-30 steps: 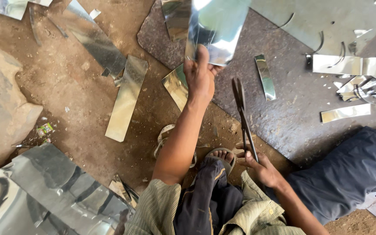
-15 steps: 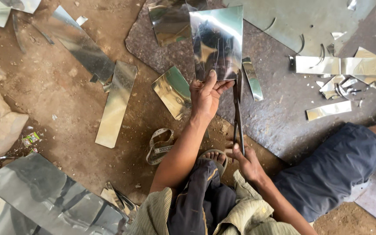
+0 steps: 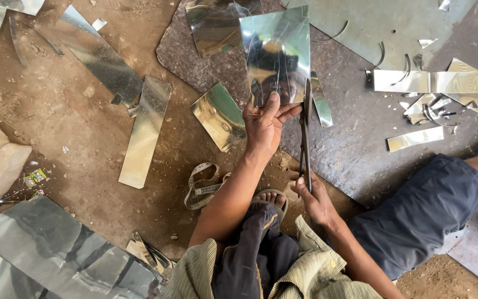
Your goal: The person uses shears to cut and trim small rectangular mirror pieces one at a time. They repeatedly pick up a mirror, shear off edges or corners, and place the trimmed piece on the floor among other cut pieces.
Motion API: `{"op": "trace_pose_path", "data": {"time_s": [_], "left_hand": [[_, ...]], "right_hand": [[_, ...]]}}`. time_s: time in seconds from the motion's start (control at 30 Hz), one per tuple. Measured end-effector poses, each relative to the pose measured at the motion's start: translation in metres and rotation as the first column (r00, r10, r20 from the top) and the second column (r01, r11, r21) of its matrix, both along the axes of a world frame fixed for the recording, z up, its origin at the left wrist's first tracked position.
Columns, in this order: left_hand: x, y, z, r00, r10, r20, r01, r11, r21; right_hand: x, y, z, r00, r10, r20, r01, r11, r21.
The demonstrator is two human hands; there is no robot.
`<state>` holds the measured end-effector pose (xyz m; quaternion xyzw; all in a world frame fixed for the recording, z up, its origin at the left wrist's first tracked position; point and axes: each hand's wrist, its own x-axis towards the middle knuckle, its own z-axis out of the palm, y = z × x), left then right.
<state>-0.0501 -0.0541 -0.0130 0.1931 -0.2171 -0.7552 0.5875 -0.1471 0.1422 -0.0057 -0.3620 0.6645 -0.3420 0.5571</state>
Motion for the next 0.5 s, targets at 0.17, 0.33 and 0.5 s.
{"op": "trace_pose_path", "data": {"time_s": [0.17,0.33,0.5], "left_hand": [[0.001,0.0,0.003,0.999,0.027,-0.023,-0.026,0.999,0.042],[0.002,0.0,0.006,1.0,0.011,-0.025,-0.01,1.0,0.015],[0.002,0.001,0.007,1.0,0.005,-0.025,-0.004,0.998,0.06]], "right_hand": [[-0.002,0.0,-0.005,0.988,0.048,-0.149,-0.037,0.996,0.078],[-0.006,0.008,-0.018,0.943,0.079,-0.322,-0.075,0.997,0.023],[-0.004,0.008,-0.023,0.918,0.116,-0.379,-0.079,0.991,0.111]]}}
